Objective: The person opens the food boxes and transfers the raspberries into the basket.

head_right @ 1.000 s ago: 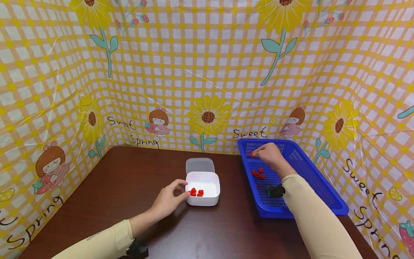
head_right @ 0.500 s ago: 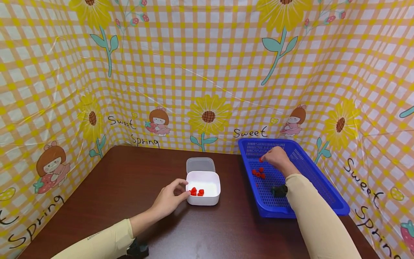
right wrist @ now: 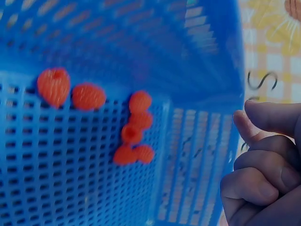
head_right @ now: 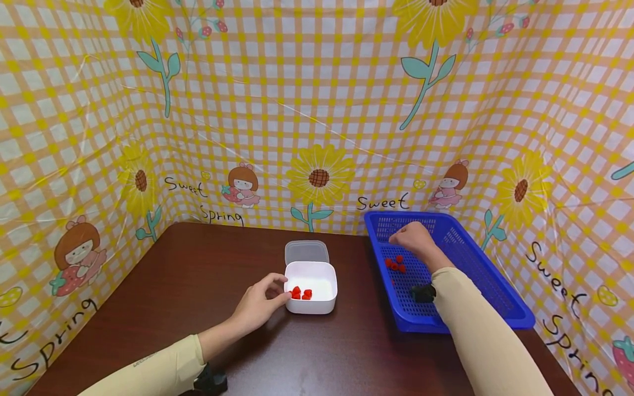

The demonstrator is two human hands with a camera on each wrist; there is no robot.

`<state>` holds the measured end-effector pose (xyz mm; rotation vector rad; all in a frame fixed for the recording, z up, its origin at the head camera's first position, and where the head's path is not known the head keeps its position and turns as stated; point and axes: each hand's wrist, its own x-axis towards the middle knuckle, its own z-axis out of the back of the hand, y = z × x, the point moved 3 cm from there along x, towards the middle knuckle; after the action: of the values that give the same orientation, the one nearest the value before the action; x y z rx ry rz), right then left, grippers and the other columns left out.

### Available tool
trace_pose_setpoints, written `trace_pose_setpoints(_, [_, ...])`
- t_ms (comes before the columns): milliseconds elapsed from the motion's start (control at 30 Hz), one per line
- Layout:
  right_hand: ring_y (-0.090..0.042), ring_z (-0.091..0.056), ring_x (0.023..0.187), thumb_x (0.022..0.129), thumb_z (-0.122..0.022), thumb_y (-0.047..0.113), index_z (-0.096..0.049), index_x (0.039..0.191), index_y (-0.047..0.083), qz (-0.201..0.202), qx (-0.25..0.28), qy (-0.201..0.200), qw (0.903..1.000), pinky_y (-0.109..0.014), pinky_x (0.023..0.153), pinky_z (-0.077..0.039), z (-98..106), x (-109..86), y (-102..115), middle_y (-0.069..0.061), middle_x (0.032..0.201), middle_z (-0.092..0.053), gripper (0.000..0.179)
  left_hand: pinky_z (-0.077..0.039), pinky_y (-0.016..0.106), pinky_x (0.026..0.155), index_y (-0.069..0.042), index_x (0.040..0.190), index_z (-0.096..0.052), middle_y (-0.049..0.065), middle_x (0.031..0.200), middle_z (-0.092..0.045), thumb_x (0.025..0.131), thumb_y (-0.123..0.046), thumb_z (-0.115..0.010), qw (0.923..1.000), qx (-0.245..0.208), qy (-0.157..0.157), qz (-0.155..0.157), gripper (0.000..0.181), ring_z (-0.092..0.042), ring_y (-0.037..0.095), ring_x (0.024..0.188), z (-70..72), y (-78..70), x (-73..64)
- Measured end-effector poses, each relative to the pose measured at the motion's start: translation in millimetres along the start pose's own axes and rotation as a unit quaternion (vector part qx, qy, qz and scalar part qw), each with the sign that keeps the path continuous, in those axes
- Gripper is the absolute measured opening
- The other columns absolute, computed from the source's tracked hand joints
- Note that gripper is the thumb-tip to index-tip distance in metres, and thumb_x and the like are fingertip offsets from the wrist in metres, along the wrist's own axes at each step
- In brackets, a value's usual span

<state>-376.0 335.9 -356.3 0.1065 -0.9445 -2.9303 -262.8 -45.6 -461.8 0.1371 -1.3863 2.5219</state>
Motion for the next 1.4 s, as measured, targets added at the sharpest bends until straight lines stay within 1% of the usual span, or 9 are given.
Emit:
trace_pose_setpoints(100, [-0.039,-0.056,0.109,0.095,-0.067,0.022,-0.073,0.112,-0.008,0.012,-0.005,0.000,0.9999,-0.045,0.082,-0.047,-5.0,-3.8,14.9,-0.032,0.130,-0.060,0.035,-0.046,0.029,0.069,-0.019,0.122,-0.064,-0.009,0.091,-0.067,0.092,-0.035,-0.073,1.0000,0.001,0.001,0.003,0.035,-0.060,0.010,0.083,-0.8,1.1,-0.3])
trace_pose_setpoints(200, [-0.035,-0.059,0.095,0.096,-0.067,0.024,-0.072,0.116,-0.006,0.012,0.008,0.008,0.9999,-0.044,0.080,-0.047,-11.2,-6.1,29.8,-0.030,0.130,-0.061,0.037,-0.046,0.029,0.068,-0.020,0.122,-0.064,-0.008,0.091,-0.067,0.092,-0.036,-0.073,1.0000,0.000,0.002,0.008,0.035,-0.060,0.010,0.082,-1.2,1.7,-0.4])
trace_pose_setpoints(267, [-0.023,-0.055,0.071,0.096,-0.067,0.025,-0.072,0.117,-0.005,0.014,0.022,0.014,0.9996,-0.038,0.067,-0.046,-15.2,-7.4,39.2,-0.024,0.118,-0.066,0.037,-0.046,0.029,0.068,-0.020,0.122,-0.064,-0.008,0.090,-0.067,0.092,-0.036,-0.073,1.0000,-0.001,0.002,0.009,0.035,-0.060,0.010,0.082,-1.3,1.7,-0.4])
trace_pose_setpoints(333, [-0.012,-0.036,0.054,0.096,-0.067,0.024,-0.072,0.118,-0.004,0.013,0.039,0.022,0.9989,-0.031,0.053,-0.036,-19.3,-8.2,47.9,-0.011,0.088,-0.066,0.036,-0.046,0.029,0.068,-0.020,0.122,-0.064,-0.008,0.090,-0.066,0.092,-0.036,-0.073,1.0000,-0.001,0.002,0.008,0.035,-0.060,0.010,0.082,-1.3,1.4,-0.4])
trace_pose_setpoints(433, [-0.007,-0.025,0.043,0.095,-0.068,0.022,-0.071,0.119,-0.004,0.016,0.067,0.038,0.9969,-0.026,0.045,-0.029,-26.1,-10.0,60.2,0.006,0.058,-0.044,0.036,-0.046,0.030,0.068,-0.019,0.122,-0.064,-0.008,0.090,-0.066,0.092,-0.036,-0.073,1.0000,0.000,0.000,0.002,0.036,-0.060,0.011,0.082,-1.3,1.0,-0.1])
trace_pose_setpoints(533, [-0.006,-0.021,0.042,0.095,-0.068,0.022,-0.070,0.121,-0.003,0.021,0.077,0.056,0.9952,-0.025,0.043,-0.026,-33.8,-12.5,71.5,0.011,0.048,-0.030,0.036,-0.046,0.030,0.068,-0.019,0.122,-0.064,-0.008,0.090,-0.066,0.092,-0.036,-0.073,1.0000,0.002,-0.002,0.001,0.036,-0.060,0.010,0.082,-1.4,1.0,0.2])
trace_pose_setpoints(967, [-0.007,-0.020,0.043,0.091,-0.072,0.020,-0.075,0.106,0.000,0.043,0.089,0.107,0.9894,-0.025,0.044,-0.022,-76.1,-17.7,107.9,0.009,0.048,-0.029,0.025,-0.046,0.028,0.068,-0.019,0.121,-0.064,-0.009,0.089,-0.066,0.092,-0.033,-0.073,1.0000,0.005,-0.005,-0.004,0.034,-0.060,0.009,0.081,-0.6,0.2,-0.3])
trace_pose_setpoints(1300, [-0.006,-0.020,0.040,0.091,-0.072,0.017,-0.077,0.102,0.003,0.063,0.073,0.150,0.9839,-0.023,0.042,-0.022,-107.8,-16.6,122.6,0.008,0.047,-0.031,0.019,-0.047,0.028,0.071,-0.018,0.121,-0.065,-0.010,0.090,-0.066,0.092,-0.033,-0.073,0.9999,-0.004,-0.005,-0.010,0.033,-0.062,0.009,0.081,0.9,-2.2,-1.3])
trace_pose_setpoints(1400, [-0.007,-0.022,0.040,0.090,-0.073,0.018,-0.078,0.100,0.005,0.065,0.059,0.159,0.9834,-0.023,0.042,-0.023,-115.4,-16.1,124.9,0.006,0.052,-0.045,0.018,-0.047,0.028,0.072,-0.018,0.121,-0.064,-0.009,0.090,-0.066,0.092,-0.033,-0.072,1.0000,-0.004,-0.004,-0.007,0.033,-0.062,0.009,0.082,0.9,-3.0,-1.5])
